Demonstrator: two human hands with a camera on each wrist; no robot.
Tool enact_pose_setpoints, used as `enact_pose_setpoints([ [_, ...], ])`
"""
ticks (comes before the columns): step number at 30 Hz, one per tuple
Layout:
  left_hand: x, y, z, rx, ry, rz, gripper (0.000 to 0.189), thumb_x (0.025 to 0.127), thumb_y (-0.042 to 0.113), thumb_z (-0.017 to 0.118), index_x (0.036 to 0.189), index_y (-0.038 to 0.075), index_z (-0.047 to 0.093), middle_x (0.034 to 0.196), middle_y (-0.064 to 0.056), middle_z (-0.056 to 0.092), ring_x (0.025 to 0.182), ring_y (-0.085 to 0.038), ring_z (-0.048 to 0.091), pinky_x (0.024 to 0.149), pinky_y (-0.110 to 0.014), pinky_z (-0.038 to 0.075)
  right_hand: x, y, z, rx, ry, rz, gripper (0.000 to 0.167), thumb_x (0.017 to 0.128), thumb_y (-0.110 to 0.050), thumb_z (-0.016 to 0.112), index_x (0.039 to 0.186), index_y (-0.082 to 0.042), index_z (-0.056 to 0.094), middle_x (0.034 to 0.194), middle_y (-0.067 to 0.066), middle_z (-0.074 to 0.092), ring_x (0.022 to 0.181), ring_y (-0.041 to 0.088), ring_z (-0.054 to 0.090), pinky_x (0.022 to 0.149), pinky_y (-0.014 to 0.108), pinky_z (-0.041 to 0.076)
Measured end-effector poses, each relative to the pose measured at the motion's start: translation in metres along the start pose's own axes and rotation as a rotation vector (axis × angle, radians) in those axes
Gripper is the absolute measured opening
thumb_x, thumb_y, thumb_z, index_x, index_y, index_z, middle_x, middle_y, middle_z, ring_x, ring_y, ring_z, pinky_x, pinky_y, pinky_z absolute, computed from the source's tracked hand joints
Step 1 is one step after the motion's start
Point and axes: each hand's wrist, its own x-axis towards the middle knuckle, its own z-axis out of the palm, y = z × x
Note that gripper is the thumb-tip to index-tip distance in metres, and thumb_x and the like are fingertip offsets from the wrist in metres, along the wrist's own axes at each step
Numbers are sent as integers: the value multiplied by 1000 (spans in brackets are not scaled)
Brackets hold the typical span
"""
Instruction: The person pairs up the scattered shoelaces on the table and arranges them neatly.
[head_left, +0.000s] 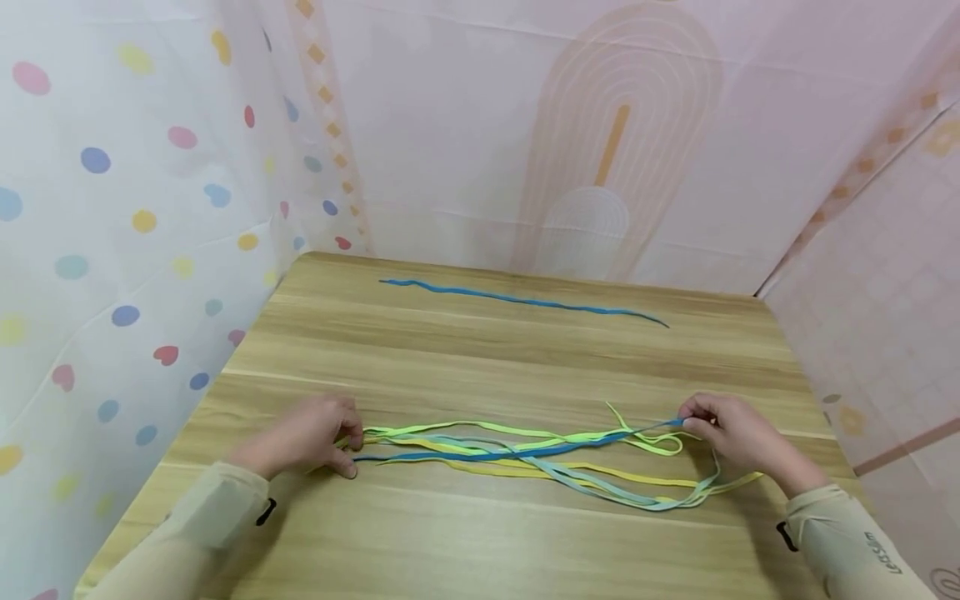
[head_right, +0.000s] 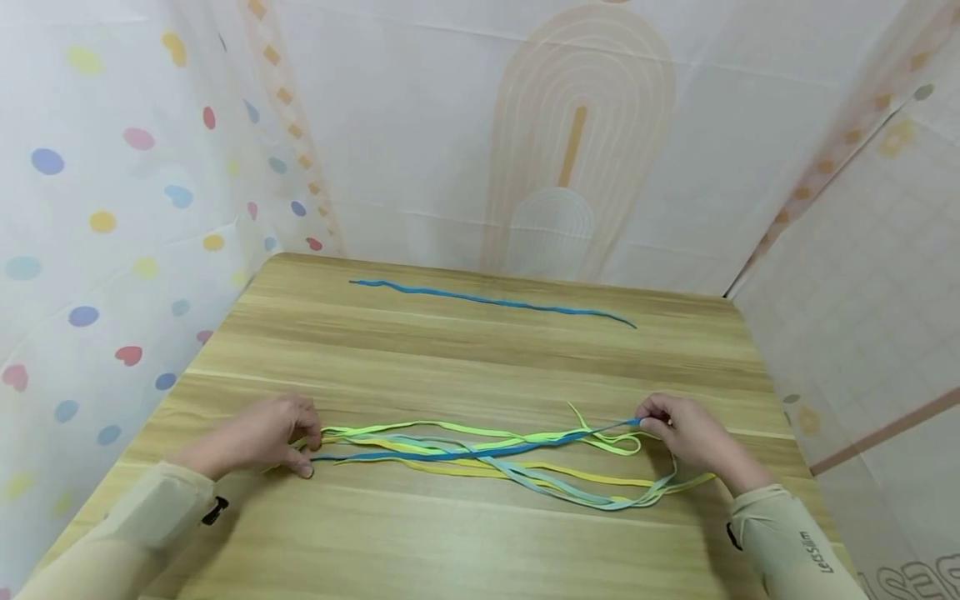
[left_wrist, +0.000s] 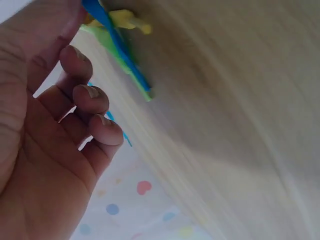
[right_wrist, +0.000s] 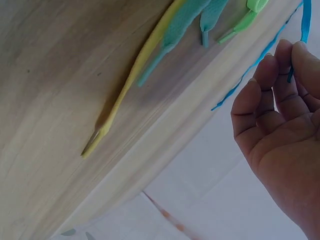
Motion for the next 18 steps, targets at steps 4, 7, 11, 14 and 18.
enact_pose_setpoints([
  [4, -4, 4, 2, 75, 13, 39, 32, 79, 31, 95, 72, 34, 64, 83, 17, 56, 76, -3, 45, 68, -24, 40, -1, 2, -1, -17, -13, 10, 8, 101, -8, 73, 96, -14, 72, 83, -9, 64, 72, -3, 48, 64, 22, 44],
  [7, -6, 4, 1, 60, 61, 59, 31, 89, 21, 88, 78, 29, 60, 80, 16, 55, 73, -2, 45, 66, -24, 40, -1, 5, -2, -36, -38, 31, 4, 98, -11, 76, 95, -12, 75, 84, -9, 70, 74, -5, 52, 66, 23, 49],
  [11, -8, 1, -6, 4, 98, 30, 24, 96, 17, 80, 85, 25, 60, 74, 16, 56, 67, -1, 47, 63, -24, 41, -3, 9, -4, -58, -68, 56, 5, 95, -14, 80, 93, -9, 79, 87, -4, 78, 78, -3, 62, 69, 25, 54],
  [14, -9, -6, -13, 39, 120, 26, 18, 92, 14, 81, 84, 24, 68, 75, 16, 64, 69, 0, 54, 64, -26, 48, -4, 12, -7, -77, -64, 74, 5, 95, -11, 79, 92, -8, 80, 89, -1, 80, 81, 2, 67, 70, 26, 56],
  [18, -12, -20, -21, 115, 151, -2, 17, 88, 15, 84, 80, 26, 74, 79, 16, 71, 73, -1, 60, 67, -31, 53, -6, 16, -9, -107, -57, 83, 6, 97, -9, 76, 92, -8, 79, 89, -1, 79, 83, 5, 67, 71, 28, 56],
])
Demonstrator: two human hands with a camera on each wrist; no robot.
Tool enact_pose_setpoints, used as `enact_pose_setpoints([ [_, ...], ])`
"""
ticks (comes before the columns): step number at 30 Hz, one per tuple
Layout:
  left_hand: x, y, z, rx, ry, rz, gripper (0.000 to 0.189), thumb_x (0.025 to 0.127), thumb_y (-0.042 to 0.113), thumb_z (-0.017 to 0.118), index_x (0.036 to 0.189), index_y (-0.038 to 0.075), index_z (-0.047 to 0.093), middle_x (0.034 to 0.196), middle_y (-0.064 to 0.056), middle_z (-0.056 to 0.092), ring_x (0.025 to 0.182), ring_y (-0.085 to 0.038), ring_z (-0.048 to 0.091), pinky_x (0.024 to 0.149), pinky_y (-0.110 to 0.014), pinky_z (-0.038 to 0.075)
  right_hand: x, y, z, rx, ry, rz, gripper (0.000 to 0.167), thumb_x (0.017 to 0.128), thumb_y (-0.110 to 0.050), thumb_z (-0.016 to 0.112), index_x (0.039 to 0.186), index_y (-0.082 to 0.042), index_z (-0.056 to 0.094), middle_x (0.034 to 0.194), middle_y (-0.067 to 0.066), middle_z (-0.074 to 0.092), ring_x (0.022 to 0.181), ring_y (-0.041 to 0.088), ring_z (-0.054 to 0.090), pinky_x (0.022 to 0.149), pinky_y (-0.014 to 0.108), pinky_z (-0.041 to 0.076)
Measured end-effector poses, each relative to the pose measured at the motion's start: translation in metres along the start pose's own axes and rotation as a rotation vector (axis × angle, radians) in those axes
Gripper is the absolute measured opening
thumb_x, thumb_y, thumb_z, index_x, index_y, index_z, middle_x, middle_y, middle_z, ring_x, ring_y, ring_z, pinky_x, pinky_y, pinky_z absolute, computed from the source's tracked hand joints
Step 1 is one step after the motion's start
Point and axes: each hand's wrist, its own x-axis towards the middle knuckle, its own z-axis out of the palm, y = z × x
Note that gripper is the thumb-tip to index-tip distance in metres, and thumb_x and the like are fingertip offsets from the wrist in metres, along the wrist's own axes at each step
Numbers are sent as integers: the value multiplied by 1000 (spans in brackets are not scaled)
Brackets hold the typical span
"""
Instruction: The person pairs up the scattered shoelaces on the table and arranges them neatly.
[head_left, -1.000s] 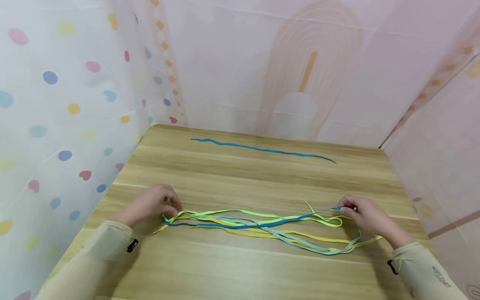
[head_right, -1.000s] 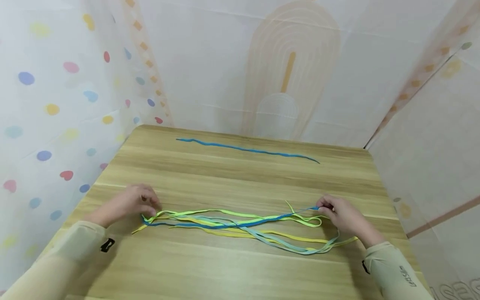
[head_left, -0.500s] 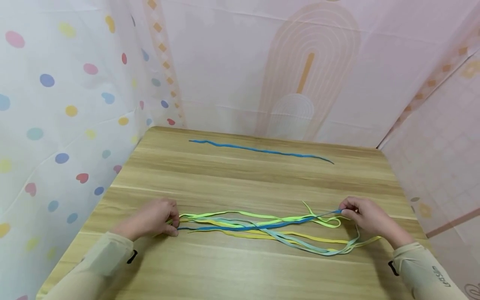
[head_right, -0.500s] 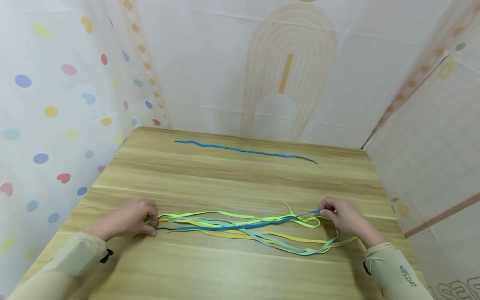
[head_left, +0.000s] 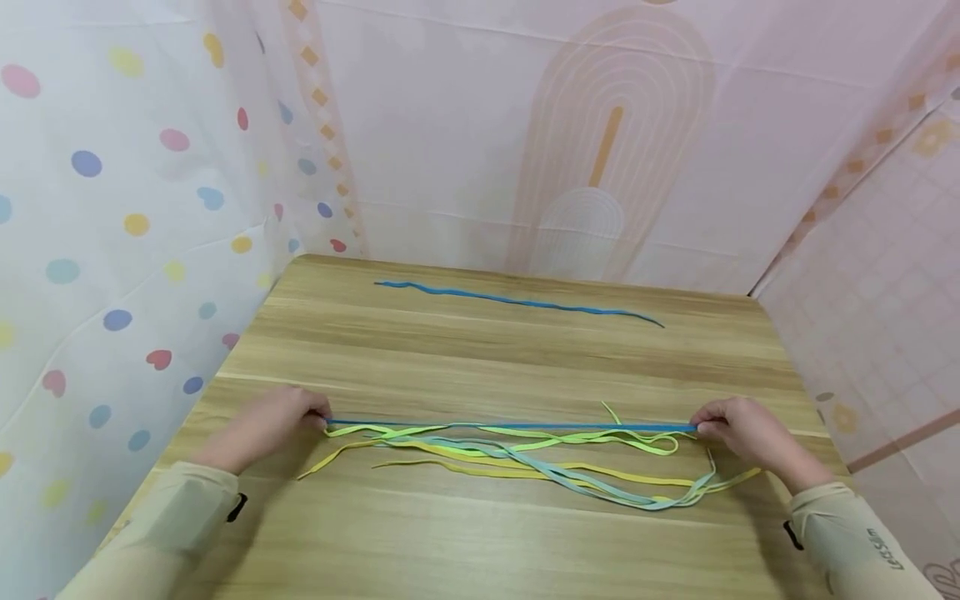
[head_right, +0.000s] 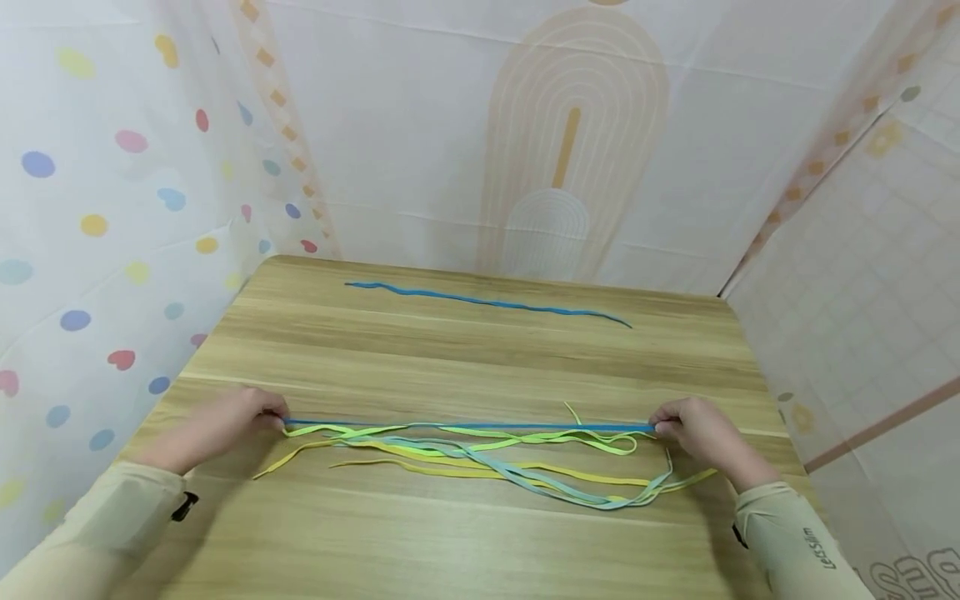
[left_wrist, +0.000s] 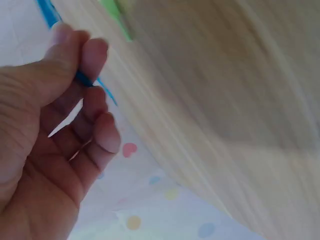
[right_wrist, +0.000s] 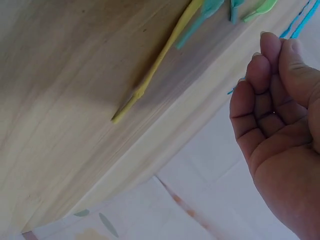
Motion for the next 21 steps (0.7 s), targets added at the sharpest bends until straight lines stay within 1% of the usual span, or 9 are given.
enact_pose_setpoints([
  [3, -2, -9, -2, 8, 27, -51, 18, 89, 21, 85, 78, 29, 73, 77, 17, 70, 71, -2, 58, 66, -31, 51, 0, 2, -1, -17, 10, -6, 7, 97, -8, 75, 91, -10, 77, 88, -2, 77, 82, 5, 65, 70, 29, 55],
  [5, -3, -14, -3, -5, 58, -64, 16, 91, 18, 84, 80, 27, 75, 78, 15, 71, 70, -4, 58, 67, -31, 52, 0, 2, -2, -24, 25, 0, 8, 97, -10, 76, 90, -13, 76, 88, -4, 77, 81, 3, 63, 70, 29, 55],
  [7, -3, -17, -5, -21, 93, -75, 14, 92, 12, 82, 83, 22, 78, 80, 10, 74, 72, -7, 63, 69, -34, 56, -1, 4, -4, -27, 58, -1, 9, 97, -10, 77, 89, -14, 76, 87, -4, 76, 79, 1, 61, 69, 29, 54],
  [9, 0, -20, -8, -36, 127, -81, 12, 92, 5, 80, 86, 15, 79, 82, 5, 77, 73, -13, 67, 71, -38, 59, -2, 4, -9, -9, 78, 21, 9, 98, -12, 77, 89, -13, 76, 85, -3, 75, 75, -1, 57, 67, 27, 51],
  [11, 5, -23, -14, -39, 165, -89, 9, 93, 3, 79, 89, 11, 81, 84, 0, 79, 75, -17, 71, 73, -40, 60, -2, 4, -16, 16, 97, 54, 10, 100, -14, 75, 91, -11, 77, 84, 0, 75, 71, -1, 52, 63, 26, 47],
  [13, 16, -27, -22, -38, 215, -94, 7, 93, 5, 80, 88, 8, 81, 82, -3, 79, 70, -18, 69, 68, -40, 59, 1, 5, -28, 46, 114, 92, 14, 103, -18, 72, 96, -7, 78, 85, 3, 76, 70, -1, 50, 62, 24, 45],
  [16, 42, -33, -37, -32, 295, -95, 9, 97, 7, 78, 88, 5, 80, 81, -8, 79, 68, -19, 68, 67, -41, 57, 12, 8, -49, 88, 126, 121, 25, 109, -24, 64, 106, -3, 77, 95, 10, 77, 74, -1, 52, 65, 24, 46],
  [18, 63, -35, -48, -31, 326, -110, 12, 100, 7, 74, 92, 2, 80, 84, -13, 79, 70, -23, 69, 70, -45, 58, 25, 10, -62, 97, 140, 118, 29, 111, -26, 60, 110, -1, 76, 101, 14, 78, 77, -1, 53, 67, 24, 46],
  [21, 97, -37, -61, -49, 331, -159, 17, 106, 10, 66, 101, -2, 79, 96, -21, 79, 83, -34, 73, 81, -54, 59, 49, 15, -77, 85, 172, 117, 33, 112, -27, 58, 111, 1, 75, 105, 20, 77, 80, 2, 55, 69, 26, 47],
])
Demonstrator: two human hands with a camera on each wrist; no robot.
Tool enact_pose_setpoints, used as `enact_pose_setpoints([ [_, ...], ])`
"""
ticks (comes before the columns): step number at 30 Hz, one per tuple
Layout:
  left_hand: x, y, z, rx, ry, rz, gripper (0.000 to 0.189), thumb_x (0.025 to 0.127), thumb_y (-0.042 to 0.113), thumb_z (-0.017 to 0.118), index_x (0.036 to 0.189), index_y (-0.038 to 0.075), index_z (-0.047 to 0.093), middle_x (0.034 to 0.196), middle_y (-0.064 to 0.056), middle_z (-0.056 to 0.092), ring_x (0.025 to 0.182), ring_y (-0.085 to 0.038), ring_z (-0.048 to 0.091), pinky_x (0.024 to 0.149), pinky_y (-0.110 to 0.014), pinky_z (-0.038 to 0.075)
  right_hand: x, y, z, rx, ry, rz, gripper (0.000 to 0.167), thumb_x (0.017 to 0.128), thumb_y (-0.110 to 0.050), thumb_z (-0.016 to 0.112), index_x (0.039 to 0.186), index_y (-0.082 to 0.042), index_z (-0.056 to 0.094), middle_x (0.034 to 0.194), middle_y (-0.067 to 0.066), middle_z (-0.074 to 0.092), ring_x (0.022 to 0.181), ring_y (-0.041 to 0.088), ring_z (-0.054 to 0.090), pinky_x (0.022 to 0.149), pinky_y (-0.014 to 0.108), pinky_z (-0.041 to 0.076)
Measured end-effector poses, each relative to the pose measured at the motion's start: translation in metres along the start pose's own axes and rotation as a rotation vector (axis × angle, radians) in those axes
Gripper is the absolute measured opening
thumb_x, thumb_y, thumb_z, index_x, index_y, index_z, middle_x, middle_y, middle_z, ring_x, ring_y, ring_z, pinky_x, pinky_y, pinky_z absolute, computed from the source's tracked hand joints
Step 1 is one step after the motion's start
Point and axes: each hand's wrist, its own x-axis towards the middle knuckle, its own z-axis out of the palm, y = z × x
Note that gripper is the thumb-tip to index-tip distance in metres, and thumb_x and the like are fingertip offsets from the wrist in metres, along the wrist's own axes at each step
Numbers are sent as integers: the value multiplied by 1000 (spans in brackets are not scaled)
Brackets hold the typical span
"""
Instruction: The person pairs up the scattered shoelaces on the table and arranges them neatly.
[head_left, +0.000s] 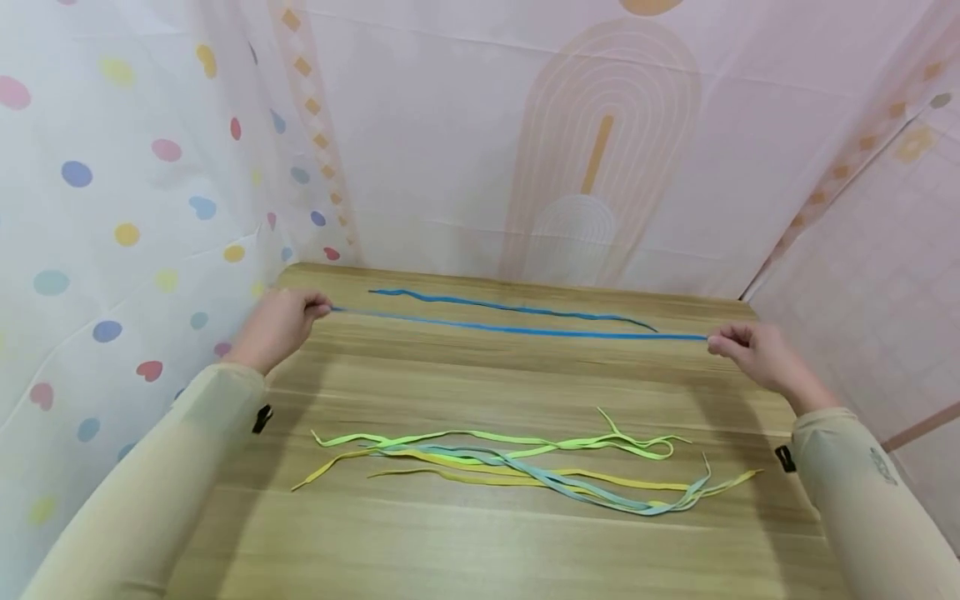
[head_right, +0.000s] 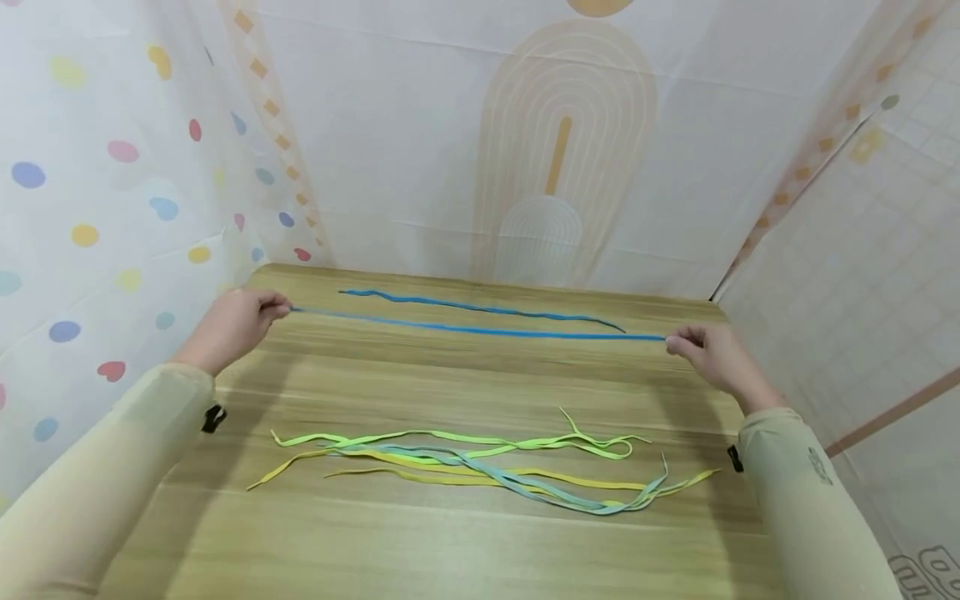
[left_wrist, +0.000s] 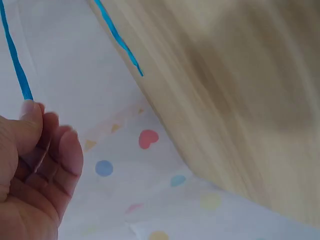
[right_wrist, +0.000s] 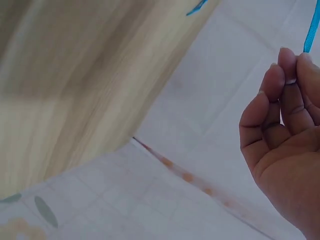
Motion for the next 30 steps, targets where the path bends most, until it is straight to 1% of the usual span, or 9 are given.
enact_pose_setpoints([
  [3, 30, 3, 3, 2, 5, -67, 21, 107, 14, 65, 105, -3, 78, 103, -24, 78, 91, -40, 73, 87, -58, 58, 22, 3, -4, -33, 13, 45, 37, 113, -32, 56, 114, 1, 75, 109, 23, 78, 87, 13, 64, 75, 32, 50],
  [5, 44, 1, 10, 10, 1, -106, 23, 107, 15, 65, 105, -3, 78, 104, -25, 78, 91, -41, 74, 87, -58, 58, 34, 6, -2, -50, -11, 88, 41, 113, -36, 55, 117, 0, 75, 113, 23, 77, 94, 24, 67, 79, 38, 53],
  [9, 59, -4, 30, 24, -38, -201, 26, 108, 19, 64, 106, -2, 78, 100, -22, 78, 82, -35, 73, 80, -54, 59, 52, 14, 11, -76, -64, 129, 46, 112, -41, 54, 120, -1, 76, 115, 22, 78, 100, 32, 70, 84, 49, 56],
  [11, 65, -6, 40, 32, -73, -255, 28, 109, 22, 62, 106, 0, 78, 98, -20, 78, 80, -33, 71, 77, -51, 58, 59, 16, 19, -52, -88, 150, 45, 112, -38, 55, 120, 1, 76, 114, 23, 78, 100, 33, 70, 84, 48, 56],
  [17, 67, -9, 58, 82, -171, -399, 30, 110, 22, 58, 114, -1, 76, 120, -24, 76, 110, -45, 71, 93, -59, 59, 70, 21, 54, 8, -80, 183, 33, 106, -29, 63, 112, 0, 78, 105, 14, 78, 98, 26, 66, 85, 38, 52],
  [20, 65, -5, 64, 100, -175, -444, 30, 109, 23, 60, 112, -2, 77, 116, -24, 77, 103, -42, 75, 84, -54, 62, 71, 22, 67, -25, -67, 192, 31, 105, -28, 65, 110, 0, 78, 107, 15, 77, 98, 29, 64, 88, 43, 52],
  [24, 65, 4, 70, 139, -158, -483, 32, 107, 26, 62, 109, -2, 78, 110, -24, 79, 92, -38, 77, 68, -46, 62, 75, 16, 75, -53, -33, 263, 34, 105, -29, 63, 115, 0, 77, 120, 22, 75, 99, 31, 65, 86, 45, 53],
  [25, 66, 5, 71, 150, -150, -497, 33, 107, 27, 62, 108, -2, 78, 109, -24, 79, 92, -38, 76, 67, -45, 62, 76, 14, 77, -55, -21, 287, 35, 105, -30, 63, 117, -1, 77, 123, 22, 75, 98, 30, 65, 83, 43, 53],
  [30, 72, 14, 79, 136, -120, -604, 37, 107, 22, 54, 108, -10, 73, 112, -29, 75, 97, -39, 75, 71, -47, 63, 80, 4, 83, -46, 39, 409, 34, 101, -29, 58, 101, -2, 78, 113, 20, 76, 85, 26, 63, 65, 35, 47],
])
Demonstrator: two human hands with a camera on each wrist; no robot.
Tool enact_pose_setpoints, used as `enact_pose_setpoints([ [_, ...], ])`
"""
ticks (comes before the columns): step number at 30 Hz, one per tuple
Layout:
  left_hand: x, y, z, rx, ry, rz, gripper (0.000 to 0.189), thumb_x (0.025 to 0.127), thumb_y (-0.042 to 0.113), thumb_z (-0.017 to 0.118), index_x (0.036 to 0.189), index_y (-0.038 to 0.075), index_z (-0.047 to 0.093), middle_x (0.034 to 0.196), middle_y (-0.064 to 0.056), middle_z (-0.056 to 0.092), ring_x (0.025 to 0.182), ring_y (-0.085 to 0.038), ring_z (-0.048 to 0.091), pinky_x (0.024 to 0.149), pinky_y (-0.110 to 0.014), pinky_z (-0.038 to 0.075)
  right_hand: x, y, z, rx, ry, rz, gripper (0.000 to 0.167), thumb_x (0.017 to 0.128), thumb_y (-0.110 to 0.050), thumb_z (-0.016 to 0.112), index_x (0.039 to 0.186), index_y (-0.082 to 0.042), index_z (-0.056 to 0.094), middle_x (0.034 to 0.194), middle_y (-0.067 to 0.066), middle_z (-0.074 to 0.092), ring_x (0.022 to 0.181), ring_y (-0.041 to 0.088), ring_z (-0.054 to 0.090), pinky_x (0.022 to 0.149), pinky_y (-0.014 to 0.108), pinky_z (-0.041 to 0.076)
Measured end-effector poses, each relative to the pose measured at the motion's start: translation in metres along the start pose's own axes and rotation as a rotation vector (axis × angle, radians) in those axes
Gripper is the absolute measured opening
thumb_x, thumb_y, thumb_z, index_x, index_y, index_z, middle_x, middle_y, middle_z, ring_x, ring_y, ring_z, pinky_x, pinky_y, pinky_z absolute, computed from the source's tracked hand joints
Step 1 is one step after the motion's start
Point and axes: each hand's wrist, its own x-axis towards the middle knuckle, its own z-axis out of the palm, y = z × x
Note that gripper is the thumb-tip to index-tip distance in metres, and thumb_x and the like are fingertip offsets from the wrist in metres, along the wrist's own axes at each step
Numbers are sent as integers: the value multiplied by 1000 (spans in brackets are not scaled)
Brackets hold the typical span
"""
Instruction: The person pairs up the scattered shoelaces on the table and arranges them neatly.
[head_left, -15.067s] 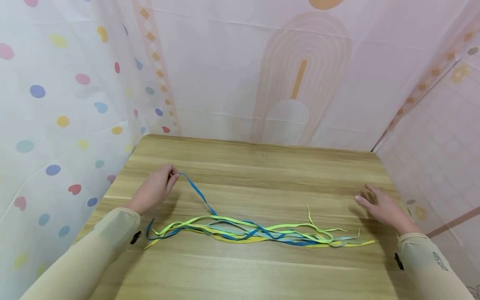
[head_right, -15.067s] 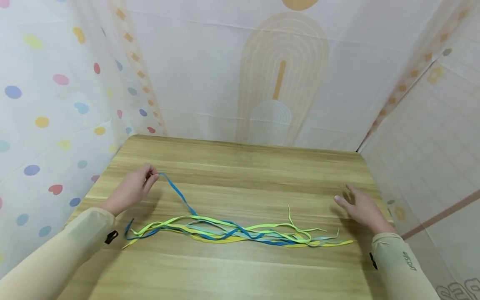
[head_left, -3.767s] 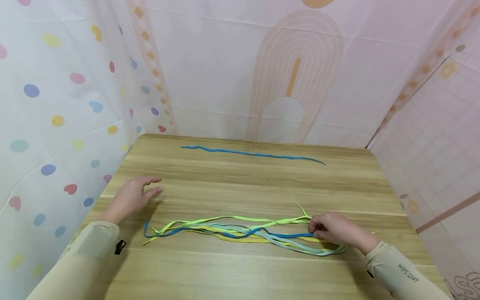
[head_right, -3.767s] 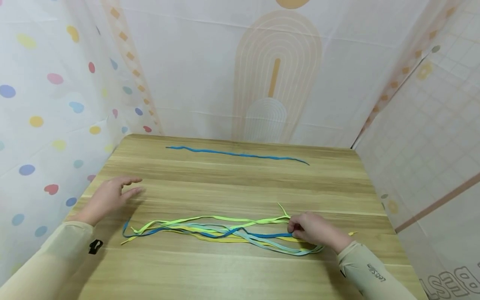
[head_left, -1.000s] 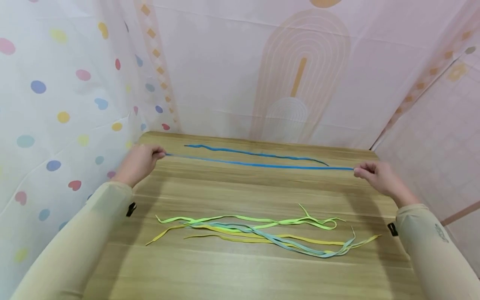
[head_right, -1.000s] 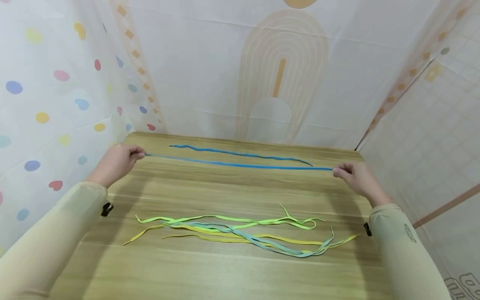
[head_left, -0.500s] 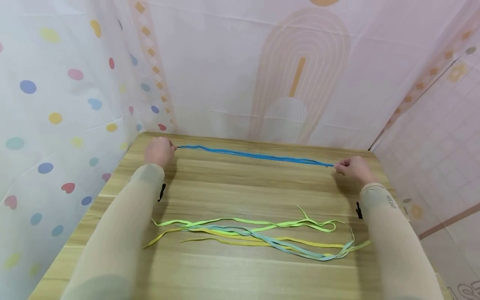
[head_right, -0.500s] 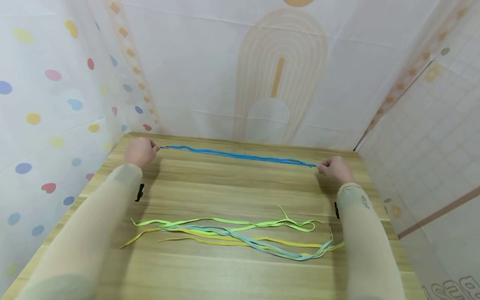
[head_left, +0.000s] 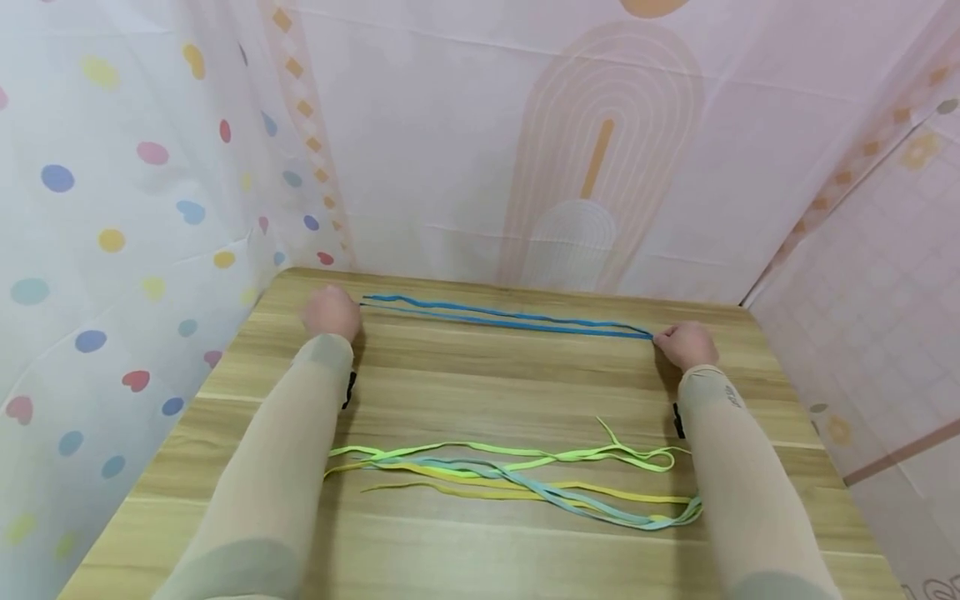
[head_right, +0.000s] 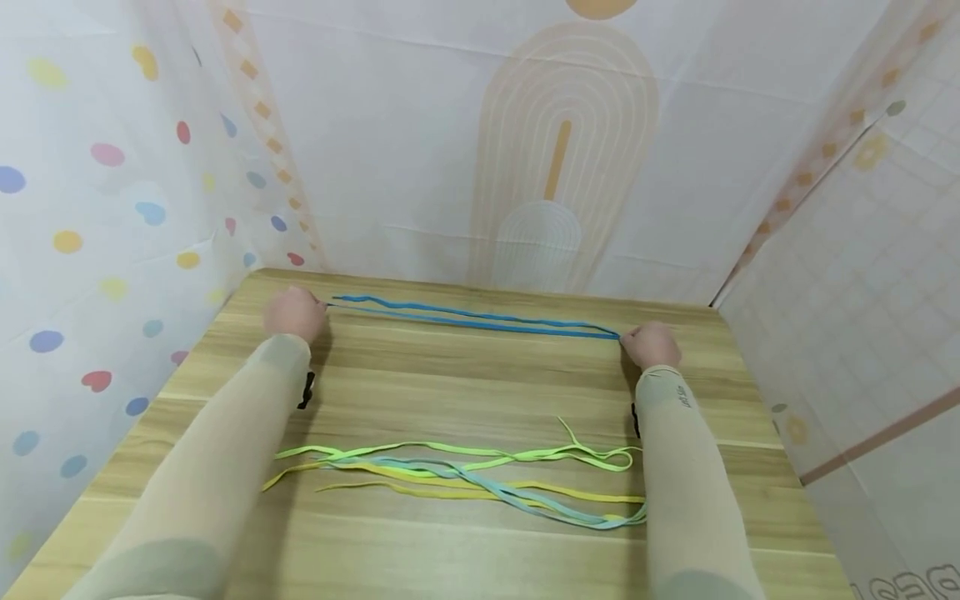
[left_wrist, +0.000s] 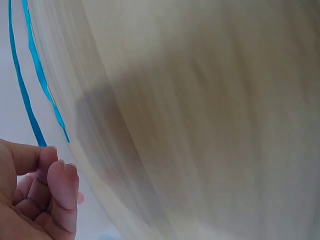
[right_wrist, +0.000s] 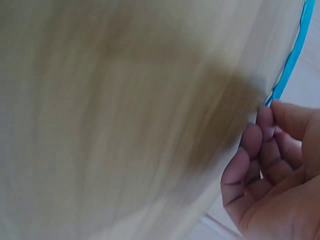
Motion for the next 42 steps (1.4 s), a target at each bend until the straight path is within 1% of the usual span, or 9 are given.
enact_pose_setpoints([
  [6, 4, 11, 6, -33, -40, -52, 37, 103, 19, 52, 113, -11, 71, 117, -30, 73, 103, -38, 74, 74, -47, 64, -1, -12, 7, 36, 42, 139, 36, 101, -28, 54, 75, -7, 69, 115, 23, 75, 91, 30, 65, 67, 39, 54],
  [11, 9, 11, 8, -92, -38, -69, 38, 102, 16, 52, 120, -14, 67, 122, -33, 71, 111, -42, 72, 84, -53, 64, 0, -18, 10, 61, 60, 144, 44, 100, -26, 54, 57, -16, 50, 84, 11, 70, 81, 27, 60, 63, 35, 49],
  [15, 9, 9, 12, -107, -39, -67, 38, 105, 19, 55, 120, -15, 67, 123, -33, 70, 113, -44, 72, 89, -54, 64, 1, -16, 10, 59, 56, 128, 48, 100, -24, 55, 54, -18, 49, 68, 3, 62, 75, 24, 58, 60, 33, 46],
  [23, 8, -6, 18, -177, 24, -4, 32, 109, 16, 55, 119, -7, 74, 128, -29, 72, 121, -48, 68, 99, -59, 59, 3, -16, 14, 69, 63, 108, 43, 103, -26, 58, 61, -16, 58, 77, 6, 69, 75, 23, 59, 62, 33, 46],
  [27, 13, -12, 21, -228, -19, 46, 34, 110, 12, 50, 132, -4, 71, 140, -25, 68, 134, -47, 61, 112, -57, 51, 5, -18, 13, 85, 43, 103, 37, 105, -26, 57, 77, -6, 70, 91, 15, 76, 81, 27, 63, 68, 37, 51],
  [29, 16, -14, 21, -272, -51, 63, 40, 111, 12, 44, 140, -8, 64, 151, -26, 60, 143, -47, 53, 120, -56, 44, 6, -19, 12, 84, 26, 99, 35, 107, -26, 55, 101, 1, 77, 115, 22, 77, 97, 35, 69, 79, 44, 57],
  [32, 19, -18, 20, -357, -84, 64, 50, 112, 16, 38, 152, -12, 48, 162, -27, 46, 154, -48, 38, 128, -56, 33, 8, -18, 10, 92, 3, 104, 41, 109, -24, 53, 135, 3, 69, 144, 26, 65, 127, 43, 65, 102, 53, 56],
  [37, 20, -29, 17, -465, -123, 48, 60, 112, 24, 44, 159, -12, 36, 161, -32, 45, 152, -49, 42, 125, -57, 37, 10, -12, 8, 118, -13, 101, 48, 109, -25, 53, 143, 7, 60, 150, 30, 58, 137, 47, 57, 112, 57, 50],
  [42, 17, -43, 10, -384, -152, 211, 58, 110, 29, 51, 153, -10, 47, 149, -34, 57, 139, -50, 54, 117, -61, 45, 5, 1, -1, 125, -48, 25, 56, 110, -30, 49, 147, 12, 52, 151, 34, 54, 136, 51, 55, 113, 60, 47],
])
